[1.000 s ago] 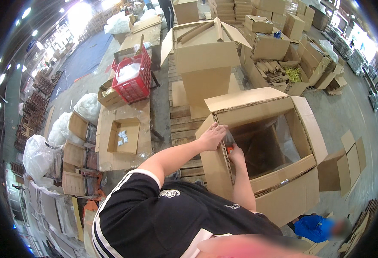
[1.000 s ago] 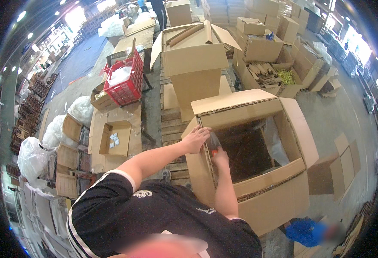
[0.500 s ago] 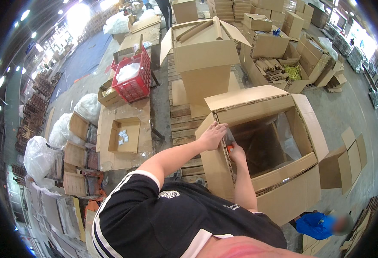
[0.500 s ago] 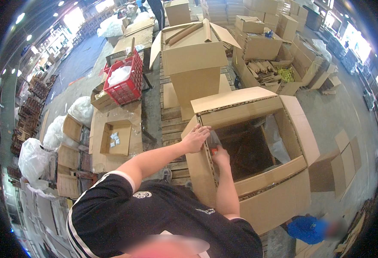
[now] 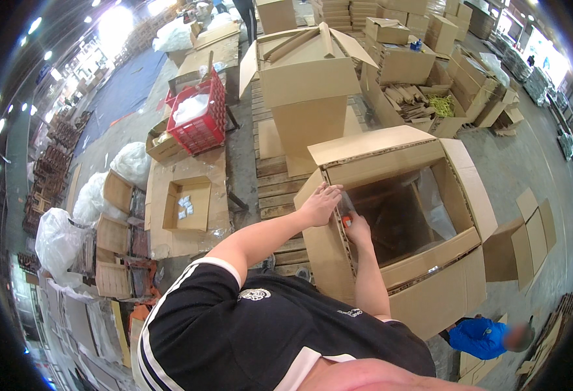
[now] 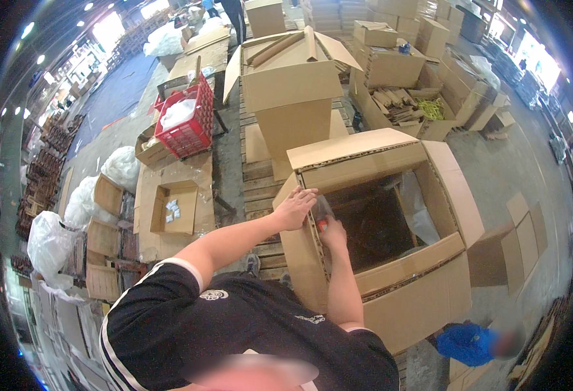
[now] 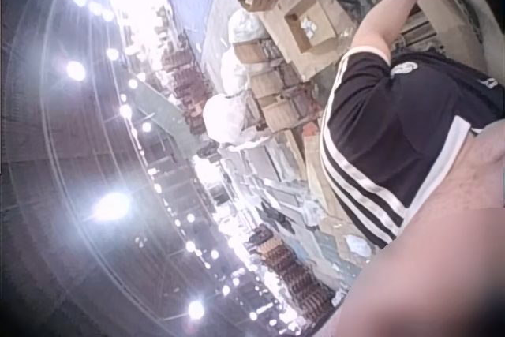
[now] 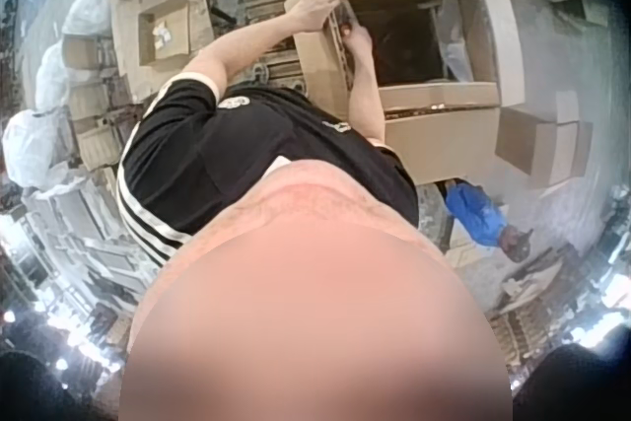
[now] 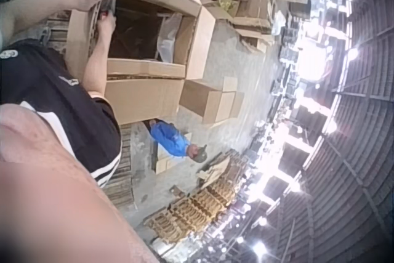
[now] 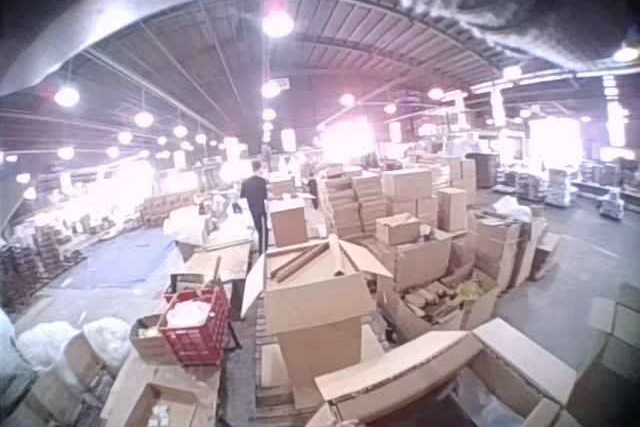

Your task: The person assembles and seals cardboard boxes using a handheld tape dispenser. They fold the flaps, apply tape to close the seams, and place the finished boxes on a wooden pallet. The person also handles flat cardboard pieces and inserts them into other boxes.

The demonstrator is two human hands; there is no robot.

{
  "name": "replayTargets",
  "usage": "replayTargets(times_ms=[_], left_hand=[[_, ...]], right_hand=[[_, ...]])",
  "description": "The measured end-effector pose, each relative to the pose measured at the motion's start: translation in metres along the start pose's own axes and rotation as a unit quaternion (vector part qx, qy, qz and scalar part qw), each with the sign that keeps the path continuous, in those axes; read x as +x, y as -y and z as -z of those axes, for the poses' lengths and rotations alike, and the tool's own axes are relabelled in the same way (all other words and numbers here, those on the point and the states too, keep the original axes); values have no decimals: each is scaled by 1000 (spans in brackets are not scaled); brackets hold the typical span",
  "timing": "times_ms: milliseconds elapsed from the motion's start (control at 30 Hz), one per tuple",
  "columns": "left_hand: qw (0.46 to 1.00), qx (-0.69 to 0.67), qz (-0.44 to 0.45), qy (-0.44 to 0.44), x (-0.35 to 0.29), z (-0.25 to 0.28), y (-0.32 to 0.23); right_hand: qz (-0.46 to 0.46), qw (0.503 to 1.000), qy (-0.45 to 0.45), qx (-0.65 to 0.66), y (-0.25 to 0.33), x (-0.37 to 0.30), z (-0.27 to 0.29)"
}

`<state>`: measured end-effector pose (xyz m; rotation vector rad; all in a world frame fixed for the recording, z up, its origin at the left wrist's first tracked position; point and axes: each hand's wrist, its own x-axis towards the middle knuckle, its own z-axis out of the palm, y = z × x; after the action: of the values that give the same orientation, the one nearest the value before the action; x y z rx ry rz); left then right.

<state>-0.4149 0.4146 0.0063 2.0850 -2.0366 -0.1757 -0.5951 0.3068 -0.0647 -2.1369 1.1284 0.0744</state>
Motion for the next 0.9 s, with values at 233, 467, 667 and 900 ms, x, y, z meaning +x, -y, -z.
replayTargets(times_ms=[233, 467, 667, 900], left_hand=[[1000, 6, -11, -9, -1, -2, 0], [1000, 11, -3, -6, -1, -4, -2], [1000, 15, -1, -10, -3, -6, -3], [1000, 6, 1, 0, -4, 0, -6]], right_hand=[[8, 996, -70, 53, 4, -6, 1], [35, 985, -122, 115, 8, -8, 4], [71, 981, -121, 134, 3, -5, -2], [63, 984, -113, 121, 4, -8, 1]])
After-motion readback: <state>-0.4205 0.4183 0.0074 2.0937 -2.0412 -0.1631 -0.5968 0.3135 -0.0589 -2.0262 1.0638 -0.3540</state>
